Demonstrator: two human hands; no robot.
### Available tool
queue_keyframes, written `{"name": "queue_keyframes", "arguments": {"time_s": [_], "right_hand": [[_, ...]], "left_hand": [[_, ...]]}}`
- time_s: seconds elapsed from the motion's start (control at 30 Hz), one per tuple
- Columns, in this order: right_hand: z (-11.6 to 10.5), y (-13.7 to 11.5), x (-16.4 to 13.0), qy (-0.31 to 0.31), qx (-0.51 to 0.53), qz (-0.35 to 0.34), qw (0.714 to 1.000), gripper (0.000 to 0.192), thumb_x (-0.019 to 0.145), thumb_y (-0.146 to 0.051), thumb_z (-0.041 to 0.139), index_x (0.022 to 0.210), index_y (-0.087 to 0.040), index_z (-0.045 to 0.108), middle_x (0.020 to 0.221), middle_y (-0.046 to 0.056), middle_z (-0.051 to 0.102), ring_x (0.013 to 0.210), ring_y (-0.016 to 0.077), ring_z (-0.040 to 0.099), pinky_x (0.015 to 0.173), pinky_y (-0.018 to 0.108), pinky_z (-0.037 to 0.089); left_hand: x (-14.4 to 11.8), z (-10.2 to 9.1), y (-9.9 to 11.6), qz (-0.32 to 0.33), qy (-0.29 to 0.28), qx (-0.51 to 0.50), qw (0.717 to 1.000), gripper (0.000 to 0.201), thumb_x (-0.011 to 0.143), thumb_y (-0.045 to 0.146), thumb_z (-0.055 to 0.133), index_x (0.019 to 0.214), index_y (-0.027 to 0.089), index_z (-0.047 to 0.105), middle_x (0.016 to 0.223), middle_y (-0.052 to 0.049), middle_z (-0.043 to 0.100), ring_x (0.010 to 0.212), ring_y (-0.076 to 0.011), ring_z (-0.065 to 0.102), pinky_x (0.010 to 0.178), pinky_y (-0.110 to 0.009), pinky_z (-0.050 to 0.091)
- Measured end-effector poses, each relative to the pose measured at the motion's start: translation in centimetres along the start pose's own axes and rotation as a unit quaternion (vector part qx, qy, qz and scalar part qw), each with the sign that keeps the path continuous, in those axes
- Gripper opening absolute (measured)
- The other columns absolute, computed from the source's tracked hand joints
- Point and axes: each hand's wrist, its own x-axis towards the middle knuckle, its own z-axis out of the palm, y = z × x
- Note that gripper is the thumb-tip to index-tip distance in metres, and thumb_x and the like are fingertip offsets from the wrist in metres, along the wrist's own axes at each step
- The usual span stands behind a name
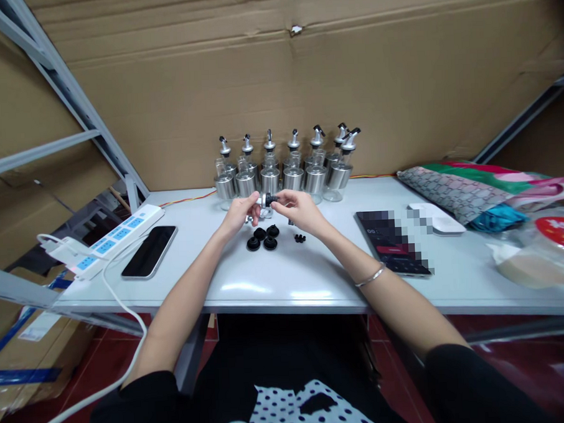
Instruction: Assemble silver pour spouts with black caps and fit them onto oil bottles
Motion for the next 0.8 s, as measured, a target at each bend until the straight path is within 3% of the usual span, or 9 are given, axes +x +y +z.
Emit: {"name": "queue_keyframes", "arguments": {"time_s": [0.17,0.3,0.43,0.6,0.8], "right_hand": [[-0.04,0.01,-0.14,0.051,-0.070,-0.096,0.992,0.010,0.074,-0.017,0.049,0.076,-0.019,0.059,0.074,0.002,0.064,0.071,0.0150,0.057,0.070,0.027,0.043],[-0.10,0.02,0.05,0.050,-0.008,-0.022,0.998,0.012,0.078,-0.022,0.048,0.078,-0.018,0.059,0.073,0.002,0.065,0.068,0.0142,0.059,0.066,0.026,0.044],[-0.04,0.21,0.27,0.012,0.084,0.044,0.995,0.032,0.083,-0.043,0.048,0.071,-0.016,0.060,0.067,0.003,0.065,0.065,0.0133,0.059,0.067,0.026,0.045],[-0.06,0.09,0.28,-0.023,0.166,0.116,0.979,0.051,0.074,-0.065,0.054,0.065,-0.015,0.061,0.063,0.004,0.064,0.060,0.0117,0.058,0.058,0.024,0.043],[-0.11,-0.14,0.15,-0.051,0.178,0.083,0.979,0.037,0.067,-0.053,0.067,0.069,-0.016,0.061,0.064,0.001,0.061,0.062,0.0114,0.055,0.065,0.026,0.045]], "left_hand": [[-0.13,0.11,0.17,-0.012,0.001,0.014,1.000,0.061,0.086,0.059,0.044,0.049,0.012,0.056,0.038,-0.003,0.053,0.037,-0.0087,0.050,0.049,-0.022,0.040],[-0.26,0.25,0.43,-0.019,0.012,0.012,1.000,0.057,0.086,0.057,0.046,0.052,0.012,0.056,0.040,-0.002,0.054,0.038,-0.0087,0.050,0.049,-0.022,0.041],[-0.24,0.38,0.61,-0.012,0.011,-0.002,1.000,0.058,0.082,0.063,0.047,0.054,0.013,0.054,0.042,-0.001,0.054,0.038,-0.0090,0.050,0.046,-0.022,0.041],[-0.20,0.51,0.48,0.000,0.005,-0.014,1.000,0.055,0.077,0.064,0.055,0.057,0.012,0.055,0.044,-0.001,0.055,0.041,-0.0092,0.052,0.044,-0.021,0.041],[-0.18,0.29,0.45,-0.006,0.009,0.001,1.000,0.057,0.083,0.060,0.050,0.053,0.012,0.054,0.040,-0.001,0.054,0.036,-0.0082,0.049,0.044,-0.021,0.040]]}}
